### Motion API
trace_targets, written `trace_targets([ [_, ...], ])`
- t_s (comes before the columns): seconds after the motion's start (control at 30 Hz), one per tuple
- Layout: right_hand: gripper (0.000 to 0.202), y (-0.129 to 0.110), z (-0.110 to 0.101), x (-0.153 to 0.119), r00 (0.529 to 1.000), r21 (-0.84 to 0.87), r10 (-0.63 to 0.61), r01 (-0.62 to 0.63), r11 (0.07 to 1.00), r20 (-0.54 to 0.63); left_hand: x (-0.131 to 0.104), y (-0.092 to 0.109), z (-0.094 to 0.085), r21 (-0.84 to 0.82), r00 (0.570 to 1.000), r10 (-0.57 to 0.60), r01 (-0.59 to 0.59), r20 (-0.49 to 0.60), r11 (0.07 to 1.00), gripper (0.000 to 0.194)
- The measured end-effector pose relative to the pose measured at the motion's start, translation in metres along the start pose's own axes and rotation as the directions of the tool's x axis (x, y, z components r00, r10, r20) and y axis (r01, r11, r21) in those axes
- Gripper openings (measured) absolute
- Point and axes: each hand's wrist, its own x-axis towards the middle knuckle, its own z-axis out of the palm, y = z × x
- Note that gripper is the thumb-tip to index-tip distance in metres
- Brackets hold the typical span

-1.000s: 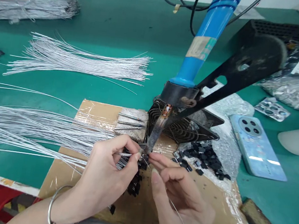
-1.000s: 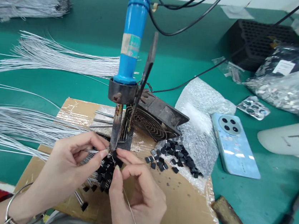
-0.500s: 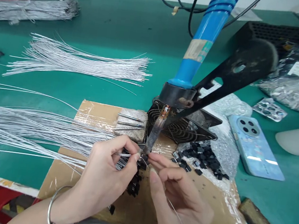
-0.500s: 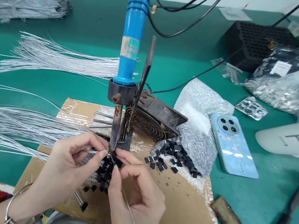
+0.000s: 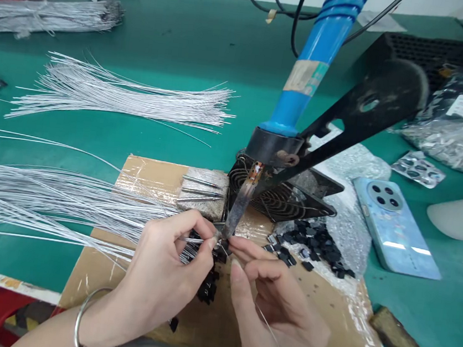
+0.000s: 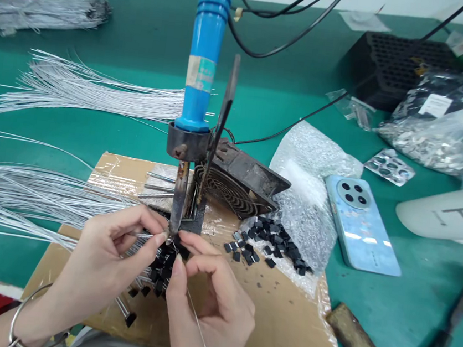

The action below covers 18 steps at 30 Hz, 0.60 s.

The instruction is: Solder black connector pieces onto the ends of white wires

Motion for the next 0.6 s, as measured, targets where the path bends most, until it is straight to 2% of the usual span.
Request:
trace_targets([
  [0.37, 0.017, -0.0003, 0.0025, -0.0007, 0.999, -0.026, -0.036, 0.036, 0.999, -0.028, -0.0009, -0.0020, -0.0015, 0.007, 0.997, 0.070, -0.070, -0.017, 0.997, 0.014],
  [0.6, 0.017, -0.0007, 0.0016, 0.0004, 0.999, -0.051, -0.051, 0.051, 0.997, -0.012, 0.0007, -0.0024, -0.0007, -0.003, 0.999, 0.051, -0.051, -0.019, 0.999, 0.013],
])
